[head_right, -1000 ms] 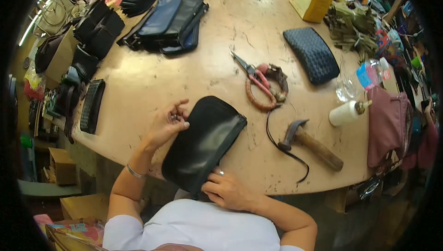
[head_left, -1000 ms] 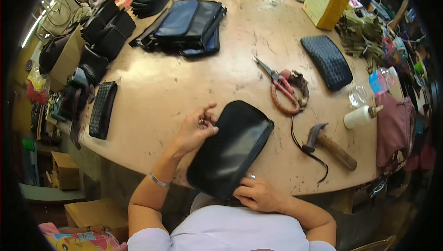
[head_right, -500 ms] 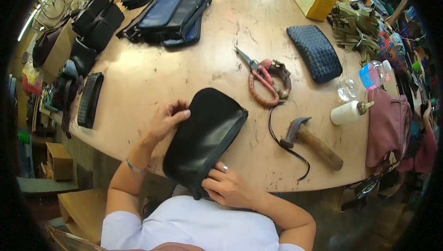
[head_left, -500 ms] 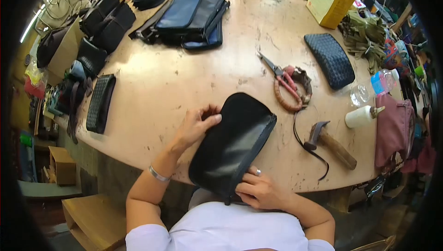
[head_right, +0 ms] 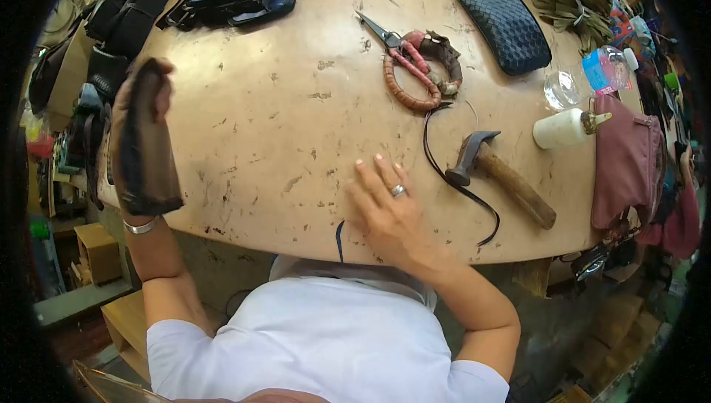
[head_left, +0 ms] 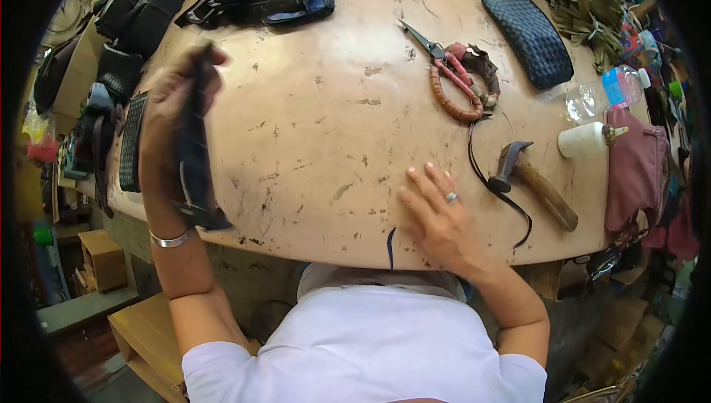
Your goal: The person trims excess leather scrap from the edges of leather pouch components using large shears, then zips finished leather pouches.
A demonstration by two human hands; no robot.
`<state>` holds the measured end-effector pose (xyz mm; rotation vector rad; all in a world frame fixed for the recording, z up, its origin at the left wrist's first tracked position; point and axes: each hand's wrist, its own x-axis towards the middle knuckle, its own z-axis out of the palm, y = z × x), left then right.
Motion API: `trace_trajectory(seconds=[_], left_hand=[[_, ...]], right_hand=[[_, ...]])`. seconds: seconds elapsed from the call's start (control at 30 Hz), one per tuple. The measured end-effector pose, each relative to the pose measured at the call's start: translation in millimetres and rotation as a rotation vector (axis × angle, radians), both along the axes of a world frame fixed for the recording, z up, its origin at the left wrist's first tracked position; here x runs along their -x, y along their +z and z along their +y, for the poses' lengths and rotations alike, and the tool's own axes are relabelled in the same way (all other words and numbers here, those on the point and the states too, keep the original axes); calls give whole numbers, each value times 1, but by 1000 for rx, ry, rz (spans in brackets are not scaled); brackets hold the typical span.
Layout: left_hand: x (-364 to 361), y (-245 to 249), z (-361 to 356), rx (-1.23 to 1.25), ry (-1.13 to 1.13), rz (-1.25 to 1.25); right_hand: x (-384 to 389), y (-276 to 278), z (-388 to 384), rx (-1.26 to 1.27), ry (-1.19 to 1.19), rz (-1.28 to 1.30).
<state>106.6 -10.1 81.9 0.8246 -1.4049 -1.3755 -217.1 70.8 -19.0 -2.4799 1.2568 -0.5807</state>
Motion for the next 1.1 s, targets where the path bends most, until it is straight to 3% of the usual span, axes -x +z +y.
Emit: trace_trajectory(seconds=[0.03, 0.07, 0.17, 0.23, 0.27, 0.3, 0.57, 0.63, 0.73, 0.83, 0.93, 1.03, 1.1], left_hand=[[22, -9, 1, -18, 287, -375], [29, -15, -1, -14, 203, -588], [76, -50, 5, -100, 14, -776], [98, -72, 7, 157, -26, -955], [110, -71, 10, 128, -20, -1065], [112, -82, 9, 244, -32, -1027], [112, -83, 15, 406, -61, -1082], [113, -79, 15, 308, -89, -1084], [113, -78, 13, 243, -88, -952], [112, -64, 15, 228, -77, -855], [114, -63, 12, 94, -180, -699], [124, -54, 13, -117, -218, -529], [129, -52, 14, -211, -199, -406]], right_hand=[[2, 2, -6, 6, -3, -21], [7, 15, -12, 92, -25, 52], [20, 18, -41, 167, -174, 9], [25, 30, -71, 242, -209, -15], [26, 30, -84, 261, -243, 7], [25, 29, -98, 282, -273, 27], [21, -2, -150, 144, -428, 147], [26, -4, -147, 184, -401, 143], [35, 13, -134, 0, -373, -239], [42, 39, -98, -690, -250, -1135], [40, 51, -51, -1023, -278, -1202], [35, 53, -23, -1156, -259, -1225], [39, 48, -8, -1116, -238, -1122]])
